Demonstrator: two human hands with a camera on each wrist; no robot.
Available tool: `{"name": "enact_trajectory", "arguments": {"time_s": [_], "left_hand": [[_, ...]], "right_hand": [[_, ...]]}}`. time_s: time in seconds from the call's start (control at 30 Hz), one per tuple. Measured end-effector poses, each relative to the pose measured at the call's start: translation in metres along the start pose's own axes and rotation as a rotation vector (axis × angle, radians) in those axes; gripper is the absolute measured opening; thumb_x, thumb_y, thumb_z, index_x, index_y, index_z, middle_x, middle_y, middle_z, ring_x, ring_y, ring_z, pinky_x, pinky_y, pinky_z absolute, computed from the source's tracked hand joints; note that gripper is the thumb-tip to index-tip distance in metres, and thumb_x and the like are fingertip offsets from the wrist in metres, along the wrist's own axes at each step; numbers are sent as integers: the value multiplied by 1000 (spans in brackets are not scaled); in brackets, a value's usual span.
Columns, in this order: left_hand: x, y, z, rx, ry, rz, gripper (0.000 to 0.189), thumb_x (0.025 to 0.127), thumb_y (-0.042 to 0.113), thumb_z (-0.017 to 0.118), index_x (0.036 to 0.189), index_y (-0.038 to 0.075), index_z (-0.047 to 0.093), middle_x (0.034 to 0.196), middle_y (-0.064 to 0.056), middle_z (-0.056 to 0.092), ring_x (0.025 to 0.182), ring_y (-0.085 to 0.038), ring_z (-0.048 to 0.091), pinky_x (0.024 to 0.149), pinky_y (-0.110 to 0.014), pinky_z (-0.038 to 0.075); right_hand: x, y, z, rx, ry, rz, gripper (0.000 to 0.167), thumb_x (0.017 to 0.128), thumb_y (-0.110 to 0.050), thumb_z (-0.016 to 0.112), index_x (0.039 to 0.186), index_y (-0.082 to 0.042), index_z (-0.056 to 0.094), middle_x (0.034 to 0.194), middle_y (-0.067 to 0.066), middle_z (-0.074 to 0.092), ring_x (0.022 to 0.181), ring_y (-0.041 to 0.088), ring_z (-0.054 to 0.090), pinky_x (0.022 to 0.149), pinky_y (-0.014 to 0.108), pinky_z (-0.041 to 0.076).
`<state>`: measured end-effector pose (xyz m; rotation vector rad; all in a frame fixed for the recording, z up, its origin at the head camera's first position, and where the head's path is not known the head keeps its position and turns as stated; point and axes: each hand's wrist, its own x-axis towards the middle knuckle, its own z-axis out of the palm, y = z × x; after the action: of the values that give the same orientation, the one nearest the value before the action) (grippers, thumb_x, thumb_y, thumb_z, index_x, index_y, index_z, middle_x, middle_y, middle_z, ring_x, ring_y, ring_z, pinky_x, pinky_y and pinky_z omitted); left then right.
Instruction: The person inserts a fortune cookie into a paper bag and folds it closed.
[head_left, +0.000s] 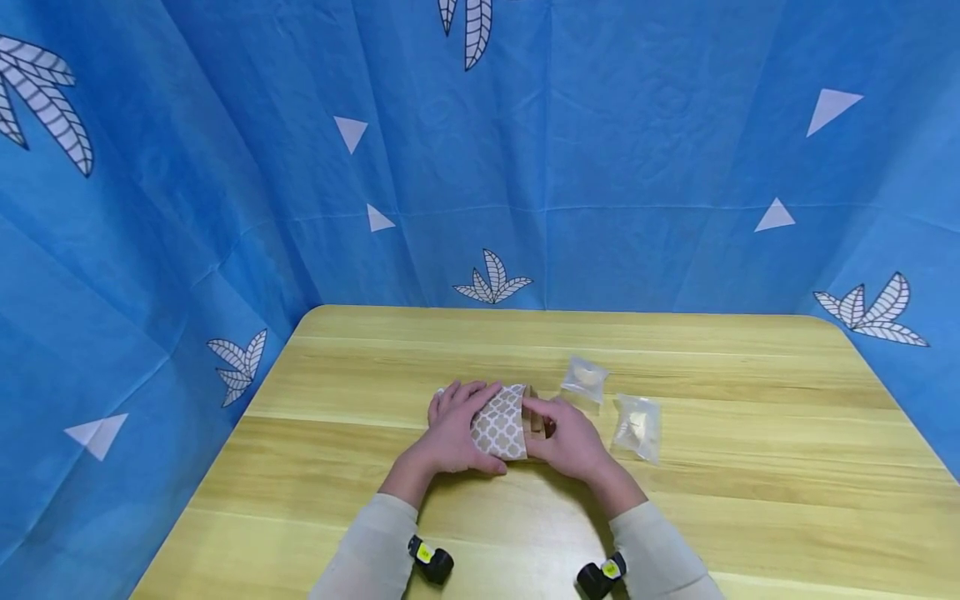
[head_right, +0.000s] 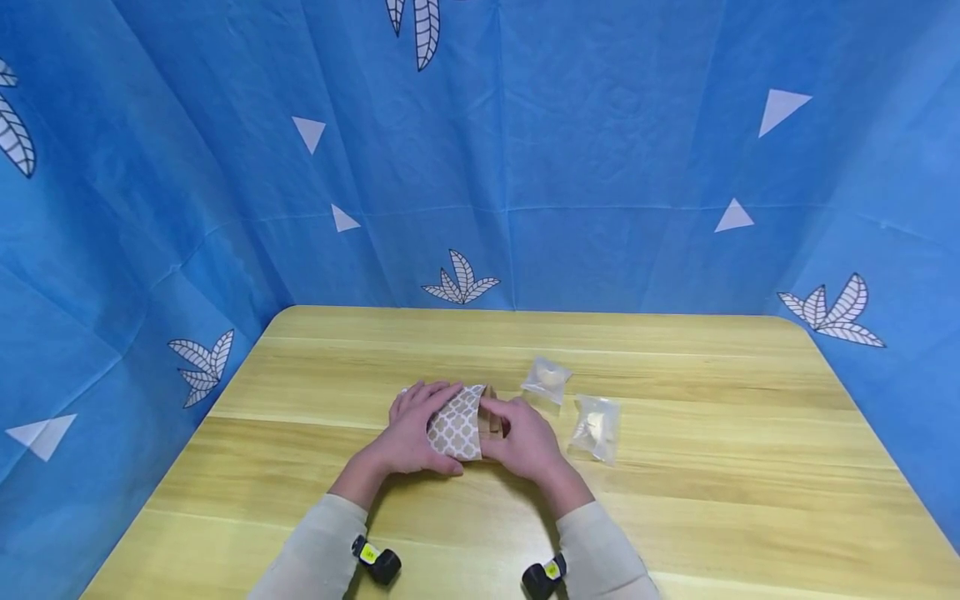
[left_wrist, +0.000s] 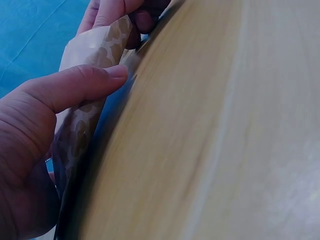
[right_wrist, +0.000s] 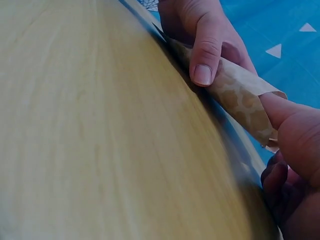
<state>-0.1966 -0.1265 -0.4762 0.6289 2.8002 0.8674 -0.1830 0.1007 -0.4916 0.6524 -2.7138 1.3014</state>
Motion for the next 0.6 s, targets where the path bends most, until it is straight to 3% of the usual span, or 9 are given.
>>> {"name": "enact_trajectory", "arguments": {"time_s": [0.2,0.43,0.6], "left_hand": [[1,-2,3,6,3,4,120,56,51,93,157,31,32,156,-5,32,146,-38,9,114,-57,-2],[0,1,0,-55,1,12,118,55,50,94,156,30,36,155,-6,31,146,-39,9,113,-58,-3],[-1,1,-1,-84,2,5,115,55,46,94,155,31,37,155,-5,32,147,-38,9,114,-57,-4]], "right_hand": [[-1,1,-1,15,-13,-26,59,76,-18,81,132,-10,66,92,0,58,77,14,49,66,32,45],[-3,2,-3,66,-42,-53,59,80,-15,80,136,-6,63,90,1,55,75,15,47,64,30,45],[-3,2,-5,82,12,-6,44,87,-17,77,130,-7,68,83,-2,54,73,15,47,63,31,44]]}}
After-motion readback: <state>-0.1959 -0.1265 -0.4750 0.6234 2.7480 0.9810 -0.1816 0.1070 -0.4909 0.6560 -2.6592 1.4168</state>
